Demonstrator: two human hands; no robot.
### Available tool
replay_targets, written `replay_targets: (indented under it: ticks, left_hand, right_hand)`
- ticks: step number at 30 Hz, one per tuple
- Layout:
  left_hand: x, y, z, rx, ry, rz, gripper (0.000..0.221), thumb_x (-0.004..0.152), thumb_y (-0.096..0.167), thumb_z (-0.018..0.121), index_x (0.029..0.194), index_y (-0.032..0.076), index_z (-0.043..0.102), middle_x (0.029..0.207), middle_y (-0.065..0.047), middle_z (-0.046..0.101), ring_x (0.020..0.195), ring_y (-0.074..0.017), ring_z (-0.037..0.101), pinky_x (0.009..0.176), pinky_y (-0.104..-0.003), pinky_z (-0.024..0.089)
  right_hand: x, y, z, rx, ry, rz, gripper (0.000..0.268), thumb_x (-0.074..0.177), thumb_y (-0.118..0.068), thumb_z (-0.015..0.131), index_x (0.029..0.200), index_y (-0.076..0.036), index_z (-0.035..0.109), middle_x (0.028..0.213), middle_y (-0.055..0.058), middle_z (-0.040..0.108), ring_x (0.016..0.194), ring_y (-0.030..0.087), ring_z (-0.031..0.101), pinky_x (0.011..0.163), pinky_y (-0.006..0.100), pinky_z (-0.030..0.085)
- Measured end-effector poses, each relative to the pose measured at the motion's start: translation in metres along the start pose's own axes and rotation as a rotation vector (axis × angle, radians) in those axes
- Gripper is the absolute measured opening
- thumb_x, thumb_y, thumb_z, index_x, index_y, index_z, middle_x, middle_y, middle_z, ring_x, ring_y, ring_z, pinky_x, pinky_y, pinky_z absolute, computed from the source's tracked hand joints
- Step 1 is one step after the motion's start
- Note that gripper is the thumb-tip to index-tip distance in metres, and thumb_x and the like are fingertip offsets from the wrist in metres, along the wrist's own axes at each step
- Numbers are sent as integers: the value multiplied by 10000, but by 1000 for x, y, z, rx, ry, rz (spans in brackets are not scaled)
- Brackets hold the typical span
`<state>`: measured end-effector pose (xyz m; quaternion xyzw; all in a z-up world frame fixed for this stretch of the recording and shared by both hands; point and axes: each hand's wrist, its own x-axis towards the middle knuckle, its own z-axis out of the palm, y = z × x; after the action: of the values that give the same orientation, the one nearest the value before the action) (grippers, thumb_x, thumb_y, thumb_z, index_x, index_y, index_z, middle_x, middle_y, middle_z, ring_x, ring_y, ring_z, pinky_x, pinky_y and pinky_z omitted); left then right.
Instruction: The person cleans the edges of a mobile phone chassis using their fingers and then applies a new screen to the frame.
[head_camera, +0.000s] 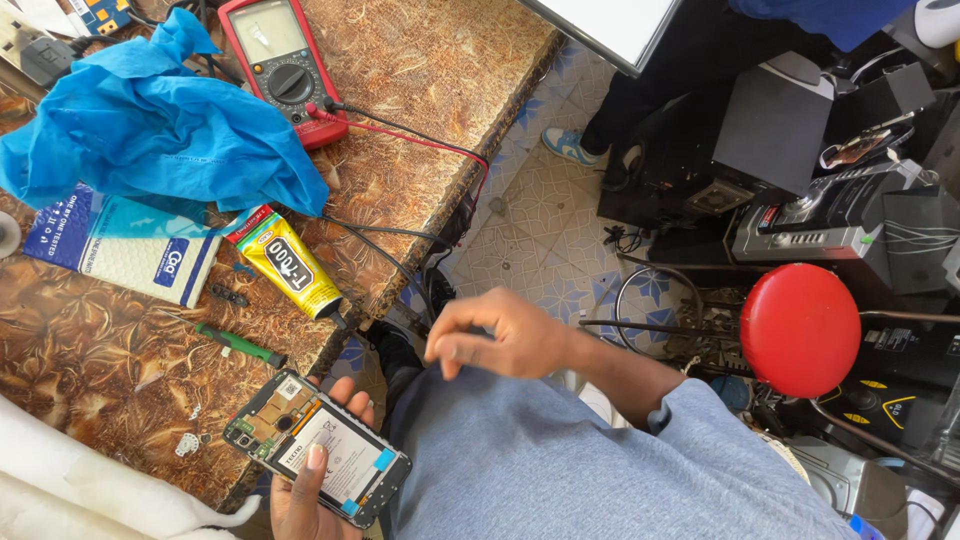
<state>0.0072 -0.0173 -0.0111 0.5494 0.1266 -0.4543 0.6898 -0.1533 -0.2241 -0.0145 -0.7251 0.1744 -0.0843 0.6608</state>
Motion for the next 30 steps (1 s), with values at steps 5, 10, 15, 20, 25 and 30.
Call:
replay_targets:
  ticks: [5, 10, 15, 20, 25, 30]
  left_hand:
    - [0, 3, 2, -17, 31, -6, 796, 789, 151, 403, 1558, -34, 312, 1494, -363, 455, 1296, -488, 483, 1163, -545, 378]
    - [3, 3, -1, 29, 26, 8, 805, 775, 180, 421, 1544, -39, 321, 1501, -352, 467, 1290, -487, 501, 1164, -557, 390]
    - [2, 6, 3, 77, 37, -30, 805, 805, 195, 392, 1584, 18, 295, 1536, -306, 450, 1325, -456, 483, 1175, -539, 378]
    - [4, 2, 3, 53, 10, 12, 809, 788, 182, 401, 1565, -23, 304, 1510, -348, 450, 1314, -473, 481, 1168, -546, 379]
    - [6, 6, 5, 54, 21, -22, 809, 782, 178, 370, 1566, -11, 302, 1524, -337, 443, 1324, -477, 468, 1179, -553, 366]
    - [12, 9, 6, 81, 27, -69, 841, 757, 185, 343, 1580, 17, 299, 1558, -316, 433, 1374, -493, 453, 1195, -560, 345]
  right_hand:
    - [-5, -2, -36, -40, 198, -14, 260, 1049, -293, 553, 1019, -93, 716, 825, 5, 764, 782, 86, 701, 746, 242, 537]
    - [-11, -3, -59, -46, 355, 63, 233, 1048, -271, 557, 1033, -98, 713, 824, 24, 769, 718, 62, 669, 639, 208, 499]
    - [-10, 4, -75, 8, 467, -91, 298, 1079, -300, 526, 1099, -40, 670, 860, 76, 725, 801, 130, 688, 765, 255, 557]
    - [-1, 27, -124, 96, 657, -139, 392, 1073, -386, 534, 1192, -21, 615, 932, 93, 712, 780, 158, 698, 686, 240, 585]
    - [9, 38, -217, 364, 995, -104, 407, 1013, -405, 531, 1163, -37, 621, 932, 106, 761, 760, 192, 753, 645, 289, 636]
    - [18, 82, -340, 568, 1306, -140, 495, 821, -454, 505, 965, -29, 714, 872, 139, 774, 786, 263, 751, 751, 352, 646]
